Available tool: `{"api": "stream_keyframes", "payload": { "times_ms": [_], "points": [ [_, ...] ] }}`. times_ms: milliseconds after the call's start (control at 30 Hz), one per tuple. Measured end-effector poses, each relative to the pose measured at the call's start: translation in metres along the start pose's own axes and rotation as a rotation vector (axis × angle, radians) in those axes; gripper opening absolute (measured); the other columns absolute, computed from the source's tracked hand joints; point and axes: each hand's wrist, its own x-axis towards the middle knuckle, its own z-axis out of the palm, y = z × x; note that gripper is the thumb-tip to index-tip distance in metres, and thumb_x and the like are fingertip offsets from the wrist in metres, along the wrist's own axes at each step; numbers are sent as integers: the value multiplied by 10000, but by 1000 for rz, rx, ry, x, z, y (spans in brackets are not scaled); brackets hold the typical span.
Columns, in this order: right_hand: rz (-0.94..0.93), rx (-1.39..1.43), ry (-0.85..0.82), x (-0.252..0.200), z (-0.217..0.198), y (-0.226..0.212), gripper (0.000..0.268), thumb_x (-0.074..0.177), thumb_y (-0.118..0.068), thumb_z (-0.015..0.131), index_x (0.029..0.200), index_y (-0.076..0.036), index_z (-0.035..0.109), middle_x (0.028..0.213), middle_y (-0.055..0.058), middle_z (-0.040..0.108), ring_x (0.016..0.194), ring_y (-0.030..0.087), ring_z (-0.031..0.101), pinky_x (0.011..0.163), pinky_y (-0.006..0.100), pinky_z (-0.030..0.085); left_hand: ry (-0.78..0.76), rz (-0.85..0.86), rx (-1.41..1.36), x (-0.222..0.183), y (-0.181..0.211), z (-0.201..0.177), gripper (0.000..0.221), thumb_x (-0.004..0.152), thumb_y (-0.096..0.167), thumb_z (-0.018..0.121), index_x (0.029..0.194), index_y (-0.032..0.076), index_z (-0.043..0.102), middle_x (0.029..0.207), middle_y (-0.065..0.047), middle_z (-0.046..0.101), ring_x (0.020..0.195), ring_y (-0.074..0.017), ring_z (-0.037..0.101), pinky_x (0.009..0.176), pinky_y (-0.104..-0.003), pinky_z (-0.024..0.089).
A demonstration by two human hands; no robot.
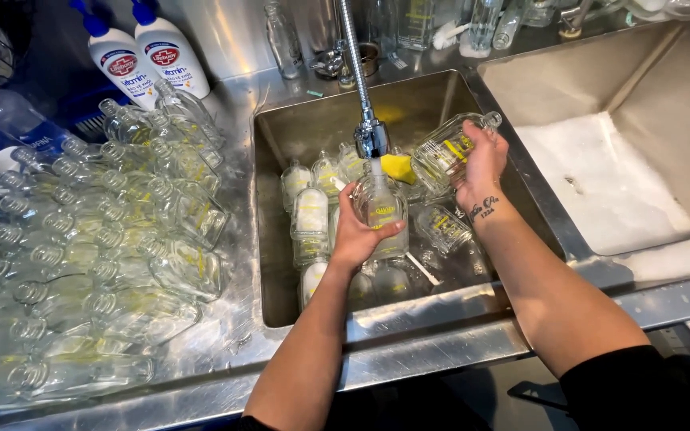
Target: Rinsing glass bottles under a running faucet in an industrial sink
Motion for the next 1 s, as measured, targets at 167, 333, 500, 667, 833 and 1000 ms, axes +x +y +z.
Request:
{"api": "stream_keyframes", "payload": {
  "times_ms": [167,333,500,667,833,1000],
  "points": [
    [-6,5,-2,29,-5,17,589,862,-407,776,1293,-212,426,1202,79,410,1067,254,487,624,359,531,0,9,-7,0,-2,3,1186,574,197,971,1546,167,293,1549,-259,416,1480,-426,335,1231,-525,286],
    [-8,32,-13,8,1,7,602,861,-399,771,1306,-198,420,1214,95,411,1105,273,495,660,398,569,20,29,-34,7,-12,2,1169,561,174,976,1528,166,320,1515,-248,463,1462,-420,378,1218,-516,316],
    [-14,46,-4,1,0,3,587,853,-376,780,1286,-187,431,1194,79,415,1097,256,497,668,396,582,41,34,-48,4,-7,-1,1159,561,166,977,1523,164,330,1507,-264,467,1451,-439,385,1211,-525,327],
    [-38,54,-4,21,-3,15,587,856,-372,788,1283,-181,434,1158,60,399,1068,222,484,626,371,572,26,25,-33,8,-14,2,1164,556,162,982,1524,190,335,1489,-241,493,1438,-422,415,1204,-511,345],
    [-42,70,-2,18,-3,15,594,847,-364,801,1282,-175,443,1225,50,414,1139,240,484,763,434,613,34,35,-38,6,-10,1,1165,549,169,983,1520,180,339,1489,-242,495,1440,-417,415,1208,-512,342],
    [-38,65,2,10,-1,10,579,844,-360,795,1271,-183,447,1216,37,412,1129,227,476,760,417,606,46,42,-48,6,-11,1,1152,548,162,982,1510,165,347,1474,-241,509,1435,-415,423,1203,-512,352]
  ]
}}
